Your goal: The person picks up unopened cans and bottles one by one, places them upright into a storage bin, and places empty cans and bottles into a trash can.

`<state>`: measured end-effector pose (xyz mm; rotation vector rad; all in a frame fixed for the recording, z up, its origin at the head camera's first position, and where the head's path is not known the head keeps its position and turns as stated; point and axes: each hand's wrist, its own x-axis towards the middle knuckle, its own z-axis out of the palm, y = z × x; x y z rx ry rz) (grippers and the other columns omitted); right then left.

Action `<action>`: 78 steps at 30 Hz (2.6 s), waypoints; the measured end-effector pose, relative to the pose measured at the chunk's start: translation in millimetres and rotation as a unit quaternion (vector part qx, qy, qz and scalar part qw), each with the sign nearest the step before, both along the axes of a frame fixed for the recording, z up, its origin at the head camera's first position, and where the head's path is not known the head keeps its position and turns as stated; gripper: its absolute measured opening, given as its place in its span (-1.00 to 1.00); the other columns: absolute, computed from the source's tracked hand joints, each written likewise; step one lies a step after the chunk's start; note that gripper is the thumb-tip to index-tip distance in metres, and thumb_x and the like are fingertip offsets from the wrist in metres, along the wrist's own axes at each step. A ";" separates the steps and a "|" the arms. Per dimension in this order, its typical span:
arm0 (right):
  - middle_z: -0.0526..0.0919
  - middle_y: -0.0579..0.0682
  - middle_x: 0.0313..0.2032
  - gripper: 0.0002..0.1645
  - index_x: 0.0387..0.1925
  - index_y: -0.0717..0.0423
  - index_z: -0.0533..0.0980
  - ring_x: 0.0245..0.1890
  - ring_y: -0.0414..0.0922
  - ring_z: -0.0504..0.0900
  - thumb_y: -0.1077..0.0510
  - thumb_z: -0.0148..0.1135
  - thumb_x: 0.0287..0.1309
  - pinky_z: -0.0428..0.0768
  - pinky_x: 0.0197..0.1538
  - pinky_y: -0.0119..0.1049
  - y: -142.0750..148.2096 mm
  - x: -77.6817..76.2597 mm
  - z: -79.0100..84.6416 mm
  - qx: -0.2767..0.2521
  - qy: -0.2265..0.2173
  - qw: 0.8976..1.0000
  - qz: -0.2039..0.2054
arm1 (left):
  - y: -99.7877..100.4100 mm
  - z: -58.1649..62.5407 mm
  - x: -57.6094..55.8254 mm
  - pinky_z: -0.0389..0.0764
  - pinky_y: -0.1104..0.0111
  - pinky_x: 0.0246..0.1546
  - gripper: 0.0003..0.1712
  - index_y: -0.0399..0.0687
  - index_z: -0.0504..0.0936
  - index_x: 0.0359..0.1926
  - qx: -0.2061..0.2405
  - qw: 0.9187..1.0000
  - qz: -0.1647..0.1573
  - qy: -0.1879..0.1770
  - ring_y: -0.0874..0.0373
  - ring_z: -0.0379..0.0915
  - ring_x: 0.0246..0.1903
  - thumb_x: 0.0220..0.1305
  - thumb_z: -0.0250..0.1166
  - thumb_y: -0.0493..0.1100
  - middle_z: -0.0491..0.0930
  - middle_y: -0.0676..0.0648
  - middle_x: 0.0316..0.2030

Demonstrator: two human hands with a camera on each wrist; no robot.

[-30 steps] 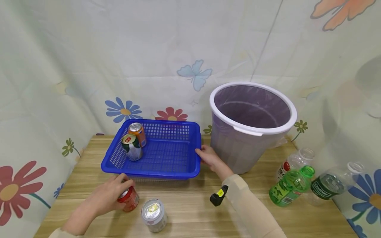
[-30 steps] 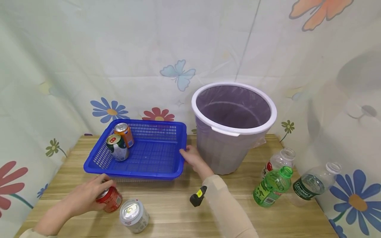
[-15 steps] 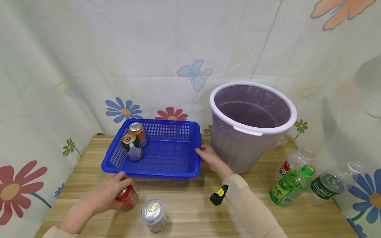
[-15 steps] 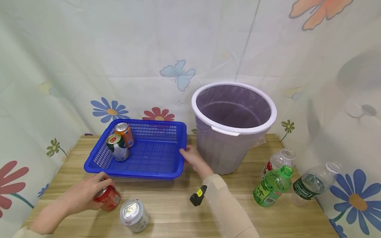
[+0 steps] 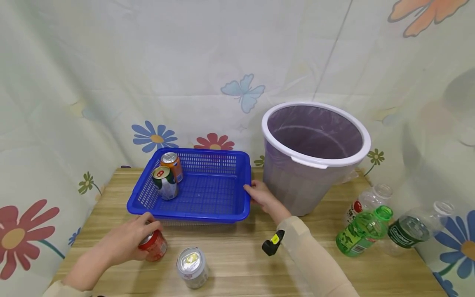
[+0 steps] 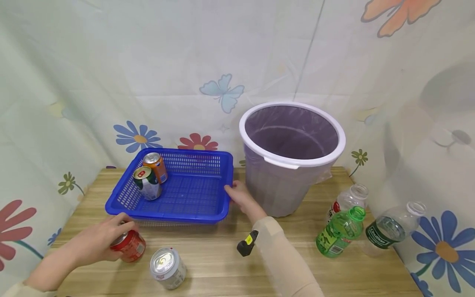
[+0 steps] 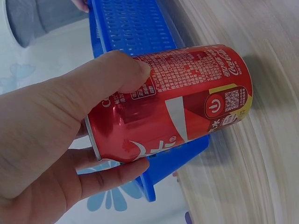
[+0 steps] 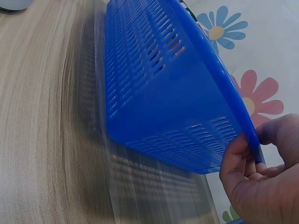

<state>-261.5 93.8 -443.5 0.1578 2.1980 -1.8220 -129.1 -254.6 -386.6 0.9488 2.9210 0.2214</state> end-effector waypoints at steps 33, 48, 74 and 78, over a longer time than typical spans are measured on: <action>0.52 0.07 -0.33 -0.66 -0.04 0.38 0.36 -0.46 -0.21 0.49 0.18 -0.01 0.26 0.51 -0.44 -0.42 0.6 -2.7 -1.9 0.010 0.001 1.000 -0.002 | -17.9 31.5 1.0 0.60 0.37 -0.57 -0.36 0.14 0.50 -0.09 -0.034 0.999 0.012 0.019 0.06 0.40 -0.31 -0.29 0.56 0.00 0.38 -0.04 -0.23; 0.52 0.07 -0.37 -0.67 -0.07 0.40 0.36 -0.50 -0.22 0.49 0.20 -0.01 0.25 0.51 -0.46 -0.42 -0.1 -0.3 0.3 0.001 0.004 1.000 -0.001 | -19.2 52.4 -5.1 0.60 0.35 -0.57 -0.32 0.05 0.51 -0.10 -0.052 0.997 -0.001 0.050 0.07 0.42 -0.34 -0.36 0.58 0.00 0.42 -0.07 -0.24; 0.55 0.19 -0.27 -0.67 -0.06 0.42 0.34 -0.49 -0.21 0.53 0.22 -0.04 0.25 0.55 -0.40 -0.37 0.0 -1.0 -0.6 -0.022 0.004 1.000 0.005 | -15.2 81.7 -25.8 0.61 0.24 -0.45 -0.30 0.05 0.50 -0.10 -0.067 0.994 -0.021 0.089 0.02 0.45 -0.32 -0.38 0.58 0.04 0.46 -0.14 -0.20; 0.55 0.21 -0.24 -0.66 -0.05 0.41 0.33 -0.48 -0.21 0.53 0.22 -0.04 0.25 0.54 -0.41 -0.39 0.4 -1.8 -0.8 -0.022 0.000 1.000 0.004 | -14.8 85.6 -29.4 0.60 0.27 -0.46 -0.29 0.05 0.50 -0.11 -0.067 0.994 -0.020 0.087 0.04 0.44 -0.32 -0.39 0.58 0.06 0.46 -0.14 -0.20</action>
